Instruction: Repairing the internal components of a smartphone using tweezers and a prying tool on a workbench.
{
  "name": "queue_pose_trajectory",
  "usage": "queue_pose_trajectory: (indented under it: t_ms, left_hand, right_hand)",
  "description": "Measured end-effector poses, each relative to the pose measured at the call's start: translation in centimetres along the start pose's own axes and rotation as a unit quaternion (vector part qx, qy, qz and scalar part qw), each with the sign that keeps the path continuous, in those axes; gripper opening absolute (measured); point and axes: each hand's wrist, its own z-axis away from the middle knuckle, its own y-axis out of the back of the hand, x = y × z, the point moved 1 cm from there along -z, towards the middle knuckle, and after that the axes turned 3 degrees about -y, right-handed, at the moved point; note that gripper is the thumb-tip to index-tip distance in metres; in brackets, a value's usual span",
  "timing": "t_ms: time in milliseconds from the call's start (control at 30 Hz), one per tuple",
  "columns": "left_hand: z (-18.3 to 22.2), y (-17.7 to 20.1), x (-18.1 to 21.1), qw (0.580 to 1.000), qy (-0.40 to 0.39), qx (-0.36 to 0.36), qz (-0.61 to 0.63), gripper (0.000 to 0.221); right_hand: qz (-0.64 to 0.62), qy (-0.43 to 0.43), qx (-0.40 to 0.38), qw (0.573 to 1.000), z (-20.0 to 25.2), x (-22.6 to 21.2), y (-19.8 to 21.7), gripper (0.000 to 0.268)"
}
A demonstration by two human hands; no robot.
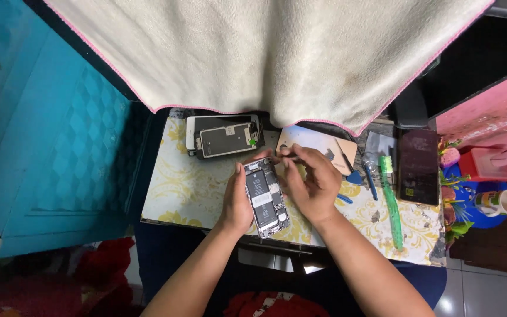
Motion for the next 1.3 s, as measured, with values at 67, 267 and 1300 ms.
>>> queue_pose_trajectory:
  t_ms: [67,267,1300]
  left_hand:
    - [-0.2,-0.3,0.1,1.0,-0.001,-0.003,0.001,0.066]
    - [0.0,-0.4,0.0,1.0,0.01,0.002,0.006,0.068]
    - [-0.1,-0.5,-0.1,1.0,-0.011,0.008,-0.005,0.067]
  right_hand:
    - [0.001,-0.004,0.006,1.0,0.3,0.1,-0.1,0.031]
    - [0.063,0.022,0.02,0.998,0.3,0.3,0.4,0.026]
    - [0.043,0.005,0.015,0.999,-0.4,-0.8,0.0,0.033]
